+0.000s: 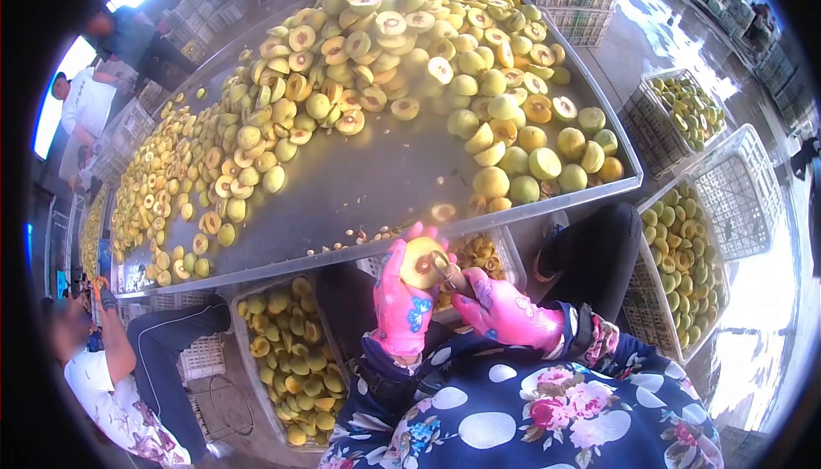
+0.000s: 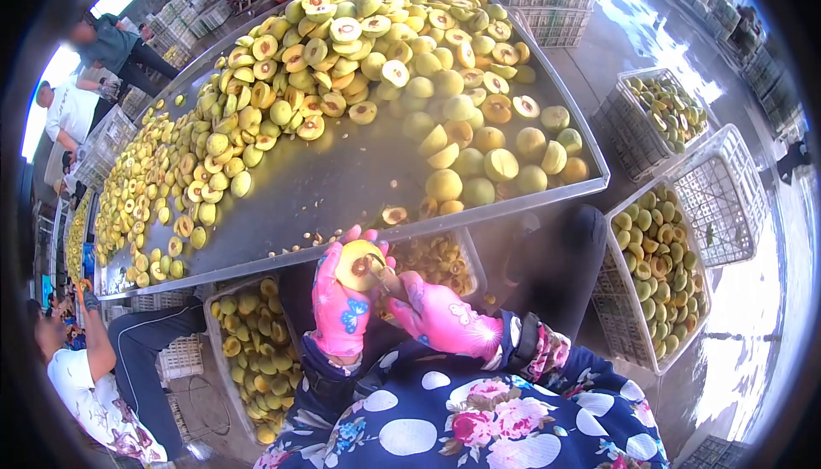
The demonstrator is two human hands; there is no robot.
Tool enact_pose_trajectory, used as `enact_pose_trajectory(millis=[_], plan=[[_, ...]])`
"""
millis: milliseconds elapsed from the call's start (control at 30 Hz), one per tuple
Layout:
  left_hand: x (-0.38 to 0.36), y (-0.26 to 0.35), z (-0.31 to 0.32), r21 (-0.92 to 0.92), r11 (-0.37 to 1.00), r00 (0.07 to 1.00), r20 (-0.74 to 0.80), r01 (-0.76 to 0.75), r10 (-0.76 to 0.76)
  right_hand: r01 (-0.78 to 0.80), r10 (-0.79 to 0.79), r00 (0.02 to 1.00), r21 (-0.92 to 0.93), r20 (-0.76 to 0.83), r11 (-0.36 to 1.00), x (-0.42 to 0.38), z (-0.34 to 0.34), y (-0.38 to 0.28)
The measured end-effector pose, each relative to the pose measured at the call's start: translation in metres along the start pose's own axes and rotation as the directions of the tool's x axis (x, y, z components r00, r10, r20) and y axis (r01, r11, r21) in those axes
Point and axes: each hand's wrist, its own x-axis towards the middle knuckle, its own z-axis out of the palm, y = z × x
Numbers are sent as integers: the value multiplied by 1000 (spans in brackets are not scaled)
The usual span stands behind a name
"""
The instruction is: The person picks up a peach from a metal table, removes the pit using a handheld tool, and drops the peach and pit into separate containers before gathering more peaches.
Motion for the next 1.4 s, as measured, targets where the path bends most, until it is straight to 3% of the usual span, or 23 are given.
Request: enact_pose_trajectory(millis=[233, 333, 433, 467, 500, 533, 633, 667, 700, 733, 800, 833, 900, 967, 1033, 1167, 1300, 1400], plan=[[-2, -8, 0, 18, 999, 999, 5, -42, 42, 40, -47, 997, -121, -58, 992, 1, 9, 12], [-1, -12, -1, 31, 996, 996, -26, -84, 85, 156, -186, 975, -225, -119, 962, 4, 14, 16], [0, -17, 4, 69, 990, 989, -67, -124, 128, -20, 3, 998, -278, -61, 960, 4, 14, 12], [1, -19, 5, 86, 986, 986, -67, -144, 150, 144, -152, 988, -626, 41, 767, 5, 14, 15], [1, -21, 6, 103, 981, 983, -67, -163, 170, 287, -250, 949, -854, 192, 434, 8, 14, 20], [1, -23, 6, 120, 976, 979, -67, -181, 190, 386, -274, 890, -922, 366, 22, 10, 15, 25], [9, -32, -5, 89, 974, 975, -63, -206, 212, 369, -341, 837, -901, 429, -227, 14, 16, 33], [10, -33, -7, 110, 973, 976, -67, -201, 209, 374, -369, 835, -913, 408, -163, 16, 15, 35], [12, -33, -9, 130, 972, 976, -71, -195, 205, 388, -396, 844, -921, 362, -15, 17, 15, 38], [14, -33, -11, 150, 970, 977, -75, -189, 202, 397, -412, 863, -895, 290, 201, 19, 15, 41], [19, -34, -18, 228, 955, 976, -68, -189, 209, 321, -330, 937, -648, 113, 691, 20, 19, 52], [21, -34, -20, 267, 945, 975, -63, -188, 212, 280, -292, 955, -504, 57, 817, 21, 21, 58], [22, -32, -17, 266, 951, 980, -78, -156, 183, 214, -214, 976, -292, 33, 932, 23, 22, 59], [19, -30, -11, 260, 956, 982, -92, -134, 162, 31, -32, 989, 14, 143, 999, 21, 17, 49], [17, -27, -7, 253, 960, 983, -100, -121, 151, -283, 168, 924, 318, 345, 905, 23, 2, 27], [17, -25, -15, 253, 967, 996, -84, -19, 42, -416, 181, 837, 386, 516, 824, 27, -11, 29], [24, -27, -28, 280, 959, 990, -139, 49, -10, -398, 230, 851, 296, 472, 868, 28, -13, 28], [22, -25, -19, 238, 971, 986, -166, 23, 17, -371, 40, 839, 517, 543, 771, 31, -5, 41]])
